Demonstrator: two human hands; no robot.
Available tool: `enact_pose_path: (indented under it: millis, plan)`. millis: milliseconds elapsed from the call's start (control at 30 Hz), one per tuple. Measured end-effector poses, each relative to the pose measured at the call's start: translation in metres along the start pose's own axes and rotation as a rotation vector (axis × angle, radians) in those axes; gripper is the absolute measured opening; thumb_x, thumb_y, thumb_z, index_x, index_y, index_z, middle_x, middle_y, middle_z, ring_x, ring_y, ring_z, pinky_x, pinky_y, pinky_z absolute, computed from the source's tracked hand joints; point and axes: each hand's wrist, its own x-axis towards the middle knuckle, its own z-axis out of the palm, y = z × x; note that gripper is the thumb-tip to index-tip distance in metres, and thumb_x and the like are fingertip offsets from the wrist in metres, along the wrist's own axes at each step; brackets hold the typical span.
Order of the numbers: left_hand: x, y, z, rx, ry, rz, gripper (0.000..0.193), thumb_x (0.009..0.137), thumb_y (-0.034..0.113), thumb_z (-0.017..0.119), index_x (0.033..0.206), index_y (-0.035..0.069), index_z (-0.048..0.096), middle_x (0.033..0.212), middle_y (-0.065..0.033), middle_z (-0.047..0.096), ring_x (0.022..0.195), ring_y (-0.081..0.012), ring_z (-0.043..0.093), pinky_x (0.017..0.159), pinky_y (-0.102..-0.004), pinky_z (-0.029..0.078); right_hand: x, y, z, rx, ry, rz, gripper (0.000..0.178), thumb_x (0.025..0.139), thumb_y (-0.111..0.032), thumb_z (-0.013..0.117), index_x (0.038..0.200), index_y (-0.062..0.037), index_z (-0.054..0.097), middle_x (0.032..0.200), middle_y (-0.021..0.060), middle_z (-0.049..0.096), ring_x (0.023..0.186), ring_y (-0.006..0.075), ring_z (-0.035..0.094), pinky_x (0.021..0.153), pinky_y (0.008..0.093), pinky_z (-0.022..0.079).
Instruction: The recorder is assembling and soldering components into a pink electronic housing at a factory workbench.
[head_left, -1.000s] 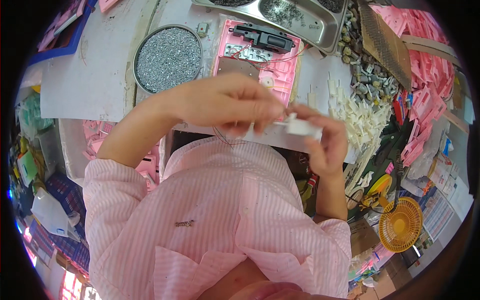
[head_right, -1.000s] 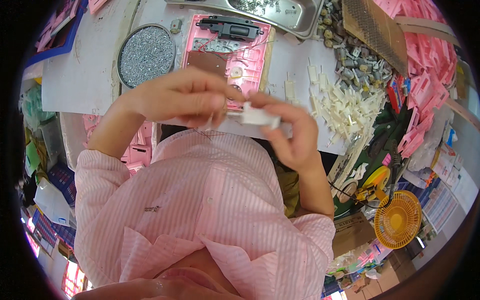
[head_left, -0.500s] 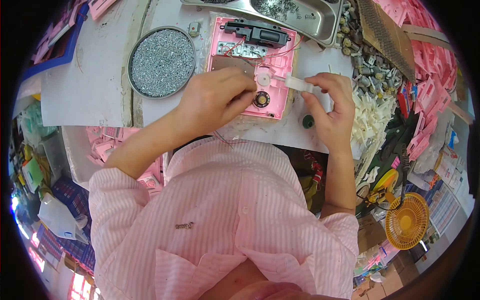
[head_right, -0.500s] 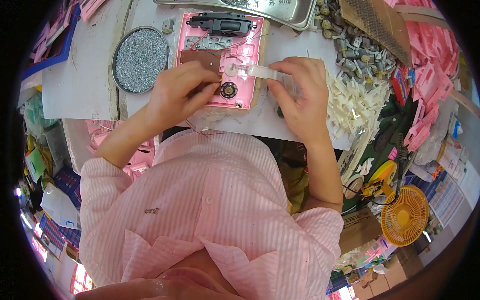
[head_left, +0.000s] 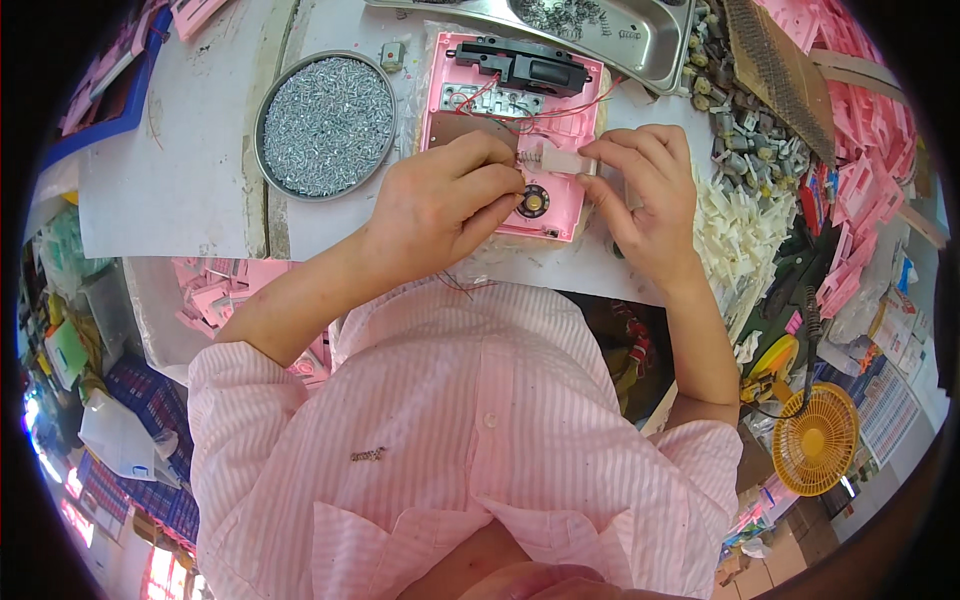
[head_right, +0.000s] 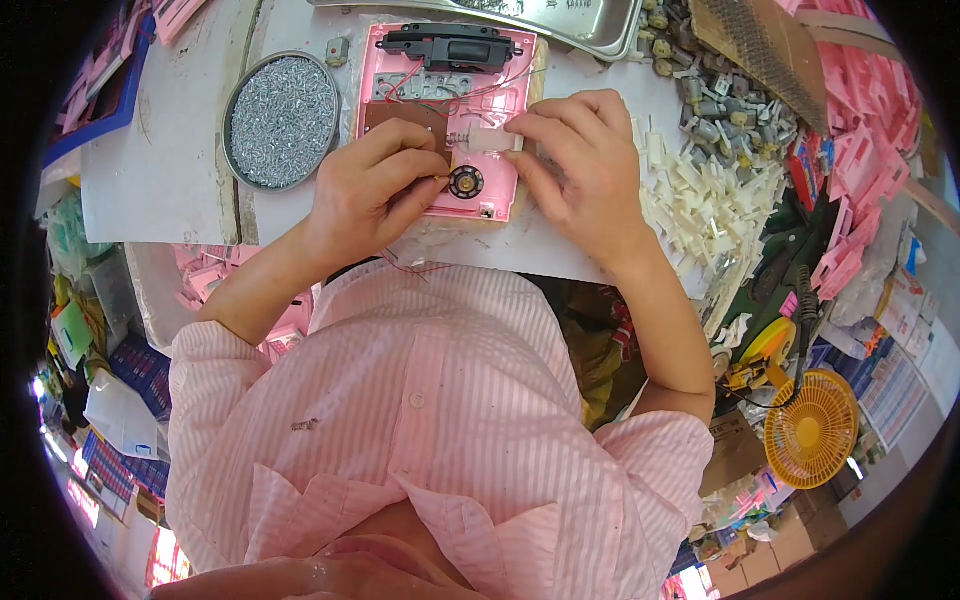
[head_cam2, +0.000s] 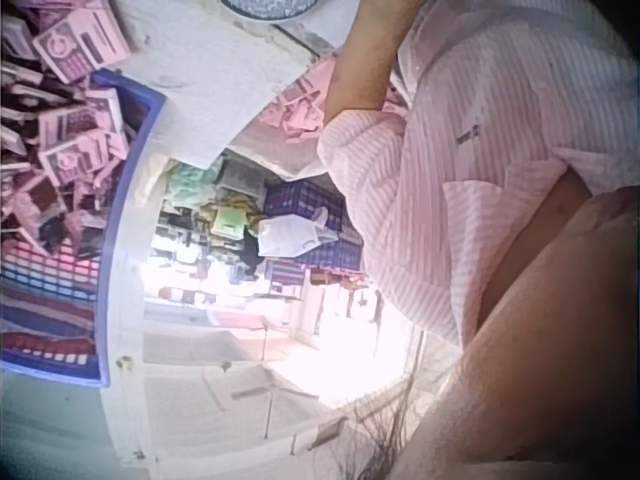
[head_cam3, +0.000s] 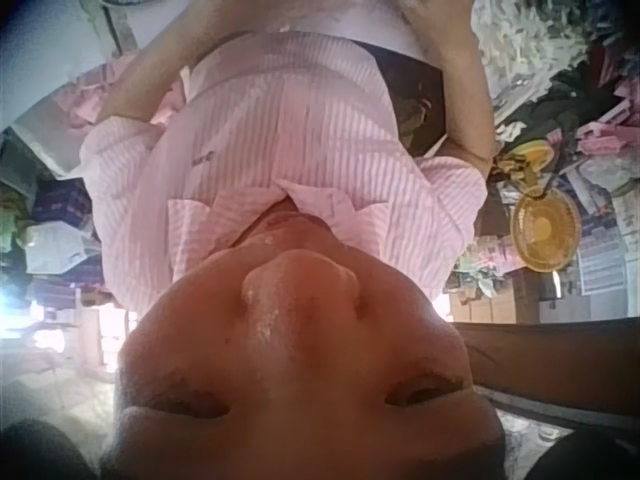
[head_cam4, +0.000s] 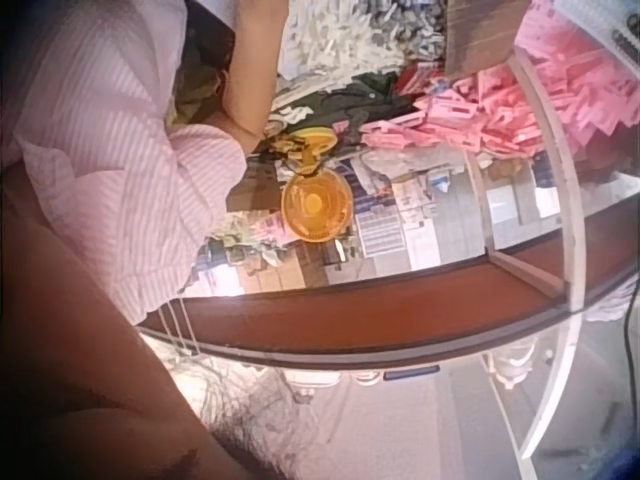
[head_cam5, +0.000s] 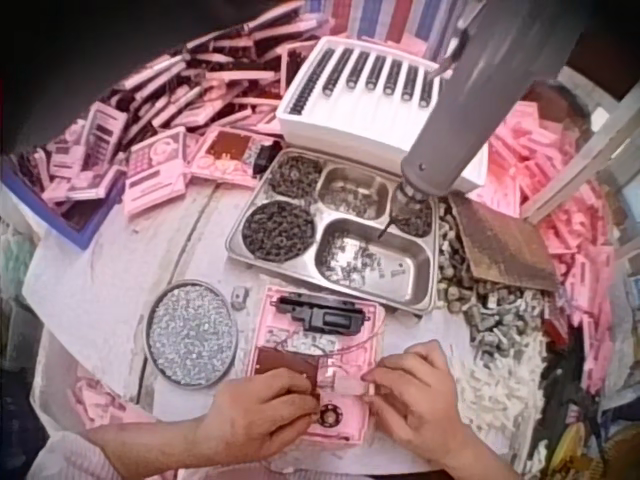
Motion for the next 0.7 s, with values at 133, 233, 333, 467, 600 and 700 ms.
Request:
enact_pose_path:
  millis: [133,233,333,467,600,700]
  plan:
    - [0.000,0.000,0.002,-0.003,0.021,-0.001,0.018,0.078,0.003,0.075,0.094,0.004,0.067,0.097,-0.0093,0.064,0.078,-0.0254,0.066,0.063,-0.0338,0.054,0.004,-0.006,-0.003,-0.156,-0.039,-0.081,0.031,0.069,-0.013,0.078,0.098,-0.0104,0.069,0.098,0.0004,0.066,0.094,0.0255,0.055,0.084,0.0409,0.041]
    - [0.001,0.000,-0.002,-0.035,0.010,-0.006,0.018,0.078,0.002,0.075,0.094,0.004,0.067,0.098,-0.0092,0.064,0.079,-0.0251,0.066,0.064,-0.0335,0.054,0.004,-0.009,-0.011,-0.207,-0.076,-0.104,0.032,0.068,-0.013,0.078,0.099,-0.0103,0.068,0.099,0.0002,0.065,0.094,0.0252,0.055,0.086,0.0421,0.040]
    - [-0.001,0.000,-0.001,-0.028,0.006,-0.015,0.018,0.078,0.001,0.074,0.094,0.003,0.066,0.099,-0.0096,0.064,0.079,-0.0250,0.066,0.065,-0.0332,0.054,0.005,-0.012,-0.013,-0.227,-0.081,-0.105,0.033,0.067,-0.014,0.078,0.098,-0.0101,0.068,0.098,-0.0003,0.064,0.095,0.0247,0.054,0.087,0.0432,0.040]
    - [0.000,-0.001,0.000,-0.021,0.023,-0.001,0.018,0.078,0.001,0.074,0.094,0.003,0.066,0.099,-0.0098,0.064,0.079,-0.0249,0.066,0.064,-0.0331,0.054,0.010,-0.023,-0.016,-0.315,-0.086,-0.124,0.031,0.067,-0.013,0.077,0.096,-0.0102,0.068,0.095,-0.0005,0.063,0.095,0.0240,0.054,0.087,0.0443,0.040]
    - [-0.001,0.001,-0.001,-0.011,0.017,-0.029,0.017,0.079,0.001,0.074,0.094,0.003,0.066,0.100,-0.0102,0.065,0.078,-0.0252,0.066,0.063,-0.0333,0.054,0.014,-0.033,-0.020,-0.329,-0.108,-0.101,0.030,0.066,-0.013,0.078,0.094,-0.0099,0.069,0.092,0.0001,0.062,0.094,0.0237,0.054,0.087,0.0443,0.040]
    - [-0.001,0.000,0.001,-0.009,0.022,-0.017,0.016,0.079,0.001,0.073,0.094,0.003,0.066,0.105,-0.0117,0.067,0.080,-0.0259,0.068,0.064,-0.0330,0.056,0.011,-0.030,-0.019,-0.157,-0.104,-0.009,0.029,0.068,-0.012,0.079,0.095,-0.0088,0.070,0.094,0.0013,0.065,0.094,0.0246,0.054,0.086,0.0416,0.041]
